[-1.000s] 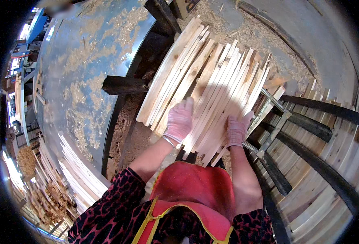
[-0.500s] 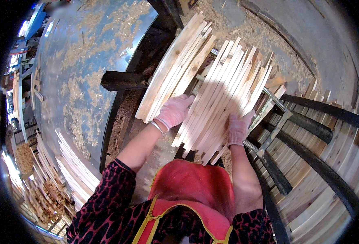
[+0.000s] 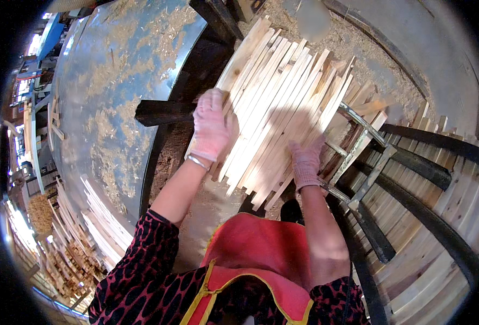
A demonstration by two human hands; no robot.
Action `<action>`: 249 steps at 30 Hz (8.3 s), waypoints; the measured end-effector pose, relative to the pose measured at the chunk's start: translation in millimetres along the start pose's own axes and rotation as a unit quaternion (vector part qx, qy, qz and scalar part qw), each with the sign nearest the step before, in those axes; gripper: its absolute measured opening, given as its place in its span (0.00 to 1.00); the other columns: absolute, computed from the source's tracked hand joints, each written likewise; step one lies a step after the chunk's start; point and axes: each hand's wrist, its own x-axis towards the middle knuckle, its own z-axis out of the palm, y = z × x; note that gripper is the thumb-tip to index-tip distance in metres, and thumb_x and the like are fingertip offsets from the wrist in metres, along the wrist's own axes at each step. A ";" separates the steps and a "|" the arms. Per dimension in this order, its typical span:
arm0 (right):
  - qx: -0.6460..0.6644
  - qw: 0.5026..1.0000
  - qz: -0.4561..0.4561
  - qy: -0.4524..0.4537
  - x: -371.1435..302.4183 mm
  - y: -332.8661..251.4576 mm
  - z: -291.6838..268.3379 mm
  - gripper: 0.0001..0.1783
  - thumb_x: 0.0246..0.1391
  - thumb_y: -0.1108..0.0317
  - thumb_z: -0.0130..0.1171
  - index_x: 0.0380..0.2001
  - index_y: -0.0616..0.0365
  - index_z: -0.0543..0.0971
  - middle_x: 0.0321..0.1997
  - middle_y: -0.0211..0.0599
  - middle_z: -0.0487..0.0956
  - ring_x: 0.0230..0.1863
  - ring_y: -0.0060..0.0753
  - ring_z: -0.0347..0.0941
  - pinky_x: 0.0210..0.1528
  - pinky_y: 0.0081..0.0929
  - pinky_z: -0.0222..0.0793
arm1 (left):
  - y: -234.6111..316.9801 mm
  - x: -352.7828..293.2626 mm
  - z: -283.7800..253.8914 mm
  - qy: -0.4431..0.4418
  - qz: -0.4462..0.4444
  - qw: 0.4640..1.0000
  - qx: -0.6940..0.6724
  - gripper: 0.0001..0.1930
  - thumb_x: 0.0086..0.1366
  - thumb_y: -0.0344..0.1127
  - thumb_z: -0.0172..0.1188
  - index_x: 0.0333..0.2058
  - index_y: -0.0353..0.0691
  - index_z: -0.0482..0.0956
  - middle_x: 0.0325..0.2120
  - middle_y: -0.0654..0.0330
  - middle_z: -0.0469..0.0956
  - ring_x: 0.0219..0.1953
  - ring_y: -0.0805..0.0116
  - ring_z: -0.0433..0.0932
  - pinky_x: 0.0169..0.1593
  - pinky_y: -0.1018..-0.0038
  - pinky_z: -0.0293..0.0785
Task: The person picks up wooden planks from the floor and stacks them on a metal table. They repeatedly gather planks, align them, and place them into neat piles, occasionally moving between different stacks in the workshop.
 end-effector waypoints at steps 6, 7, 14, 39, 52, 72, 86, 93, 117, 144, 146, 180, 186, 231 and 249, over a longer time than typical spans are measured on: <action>-0.090 0.996 -0.004 -0.011 -3.9 -5.2 -34.2 0.59 0.54 0.64 0.69 0.79 0.59 0.43 0.78 0.54 0.57 0.75 0.45 0.58 0.74 0.30 0.56 | -6.2 42.3 -2.9 -0.158 -0.177 0.969 0.069 0.19 0.67 0.35 0.61 0.55 0.40 0.76 0.45 0.47 0.81 0.45 0.48 0.82 0.50 0.55 0.79; -0.135 0.991 -0.019 0.019 -2.3 -1.9 -37.5 0.59 0.54 0.64 0.69 0.79 0.58 0.43 0.79 0.55 0.54 0.78 0.46 0.55 0.75 0.29 0.53 | 5.7 45.1 -15.7 -0.168 -0.176 0.969 0.039 0.18 0.68 0.36 0.61 0.55 0.39 0.77 0.44 0.48 0.81 0.45 0.50 0.82 0.50 0.57 0.80; 0.252 0.968 0.000 -0.001 -47.3 -102.4 -16.5 0.43 0.55 0.70 0.66 0.71 0.59 0.59 0.62 0.46 0.75 0.50 0.35 0.79 0.51 0.35 0.81 | 92.3 -40.6 4.2 -0.207 0.160 0.964 -0.049 0.23 0.64 0.39 0.68 0.53 0.35 0.74 0.43 0.51 0.78 0.47 0.58 0.79 0.52 0.66 0.79; 0.338 0.939 0.052 -0.025 8.4 29.5 -38.4 0.36 0.59 0.77 0.65 0.68 0.57 0.65 0.58 0.39 0.77 0.57 0.38 0.76 0.62 0.34 0.74 | -47.7 31.8 25.8 -0.270 -0.220 0.853 -0.388 0.36 0.63 0.45 0.67 0.66 0.34 0.69 0.55 0.39 0.79 0.59 0.44 0.77 0.65 0.63 0.69; 0.357 0.933 0.037 -0.030 6.0 28.6 -36.3 0.36 0.59 0.74 0.65 0.69 0.56 0.64 0.60 0.39 0.75 0.58 0.38 0.73 0.65 0.35 0.71 | -40.4 35.3 22.5 -0.280 -0.289 0.826 -0.395 0.29 0.58 0.38 0.64 0.57 0.32 0.77 0.46 0.46 0.84 0.48 0.54 0.83 0.57 0.67 0.75; 0.351 0.935 0.048 -0.006 2.8 24.4 -35.3 0.37 0.58 0.72 0.68 0.69 0.58 0.64 0.57 0.40 0.77 0.55 0.36 0.77 0.60 0.31 0.76 | -55.2 37.7 55.4 -0.345 -0.221 0.766 -0.496 0.46 0.59 0.31 0.70 0.73 0.36 0.56 0.62 0.51 0.74 0.62 0.64 0.73 0.67 0.71 0.66; 0.319 0.940 0.102 -0.066 19.8 -0.6 -54.9 0.33 0.55 0.73 0.71 0.62 0.65 0.69 0.53 0.41 0.81 0.50 0.35 0.79 0.54 0.34 0.77 | -58.6 48.0 75.7 -0.384 -0.229 0.777 -0.444 0.35 0.60 0.44 0.68 0.61 0.29 0.73 0.53 0.52 0.81 0.53 0.61 0.80 0.60 0.68 0.73; 0.367 0.921 0.106 -0.076 2.0 -13.9 -68.1 0.34 0.54 0.76 0.68 0.63 0.65 0.69 0.53 0.42 0.80 0.50 0.37 0.80 0.56 0.36 0.79 | -25.0 35.2 29.7 -0.345 -0.288 0.691 -0.567 0.37 0.54 0.27 0.70 0.63 0.29 0.69 0.51 0.53 0.81 0.49 0.63 0.81 0.59 0.70 0.75; 0.247 0.935 -0.253 0.033 -416.1 -157.5 -220.1 0.55 0.35 0.63 0.85 0.67 0.59 0.66 0.59 0.35 0.78 0.57 0.27 0.73 0.58 0.31 0.74 | 80.6 -78.5 -371.1 -0.282 0.088 0.790 -0.537 0.36 0.54 0.38 0.77 0.59 0.31 0.74 0.46 0.54 0.82 0.46 0.63 0.81 0.52 0.64 0.79; 0.407 0.688 -0.313 0.512 -908.5 332.6 -585.5 0.57 0.36 0.69 0.82 0.71 0.55 0.64 0.63 0.28 0.74 0.65 0.23 0.65 0.69 0.31 0.62 | 787.1 -725.9 -376.8 -0.640 0.547 0.360 -0.403 0.37 0.50 0.35 0.77 0.59 0.31 0.73 0.47 0.54 0.82 0.47 0.63 0.81 0.53 0.65 0.79; 0.487 0.634 -0.342 0.494 -927.4 351.8 -633.1 0.58 0.34 0.70 0.84 0.70 0.56 0.64 0.63 0.28 0.75 0.64 0.23 0.67 0.68 0.30 0.64 | 847.4 -767.1 -370.9 -0.655 0.563 0.327 -0.384 0.37 0.50 0.35 0.77 0.59 0.31 0.73 0.47 0.54 0.82 0.47 0.63 0.81 0.53 0.65 0.79; 0.343 0.450 -0.106 0.817 -1321.3 1002.3 -1385.1 0.58 0.32 0.66 0.86 0.69 0.59 0.67 0.62 0.35 0.78 0.62 0.26 0.71 0.65 0.29 0.68 | 1691.6 -1593.7 -362.2 -0.698 0.619 0.171 -0.316 0.40 0.46 0.31 0.76 0.59 0.31 0.71 0.48 0.54 0.81 0.49 0.63 0.81 0.54 0.65 0.79; 0.352 0.321 -0.106 0.873 -1409.1 1137.1 -1434.9 0.52 0.33 0.63 0.87 0.63 0.59 0.71 0.59 0.34 0.80 0.60 0.26 0.73 0.63 0.33 0.73 | 1772.8 -1795.8 -388.1 -0.724 0.633 0.088 -0.260 0.40 0.45 0.30 0.76 0.59 0.31 0.70 0.49 0.54 0.81 0.49 0.63 0.81 0.54 0.66 0.79; 0.291 0.074 0.022 0.954 -2584.7 2042.8 -1417.0 0.45 0.36 0.65 0.83 0.60 0.62 0.75 0.53 0.34 0.83 0.53 0.29 0.78 0.56 0.32 0.76 | 1739.9 -3310.3 -676.0 -0.724 0.616 -0.016 -0.312 0.38 0.39 0.29 0.76 0.53 0.31 0.74 0.45 0.55 0.82 0.47 0.62 0.83 0.51 0.64 0.81; 0.214 -0.126 0.103 0.963 -3077.0 2345.4 -1167.9 0.35 0.35 0.71 0.82 0.51 0.63 0.81 0.40 0.35 0.86 0.38 0.30 0.82 0.41 0.29 0.80 | 1438.5 -4003.2 -879.0 -0.728 0.657 -0.165 -0.107 0.33 0.41 0.35 0.81 0.47 0.34 0.76 0.40 0.56 0.86 0.43 0.69 0.85 0.48 0.69 0.82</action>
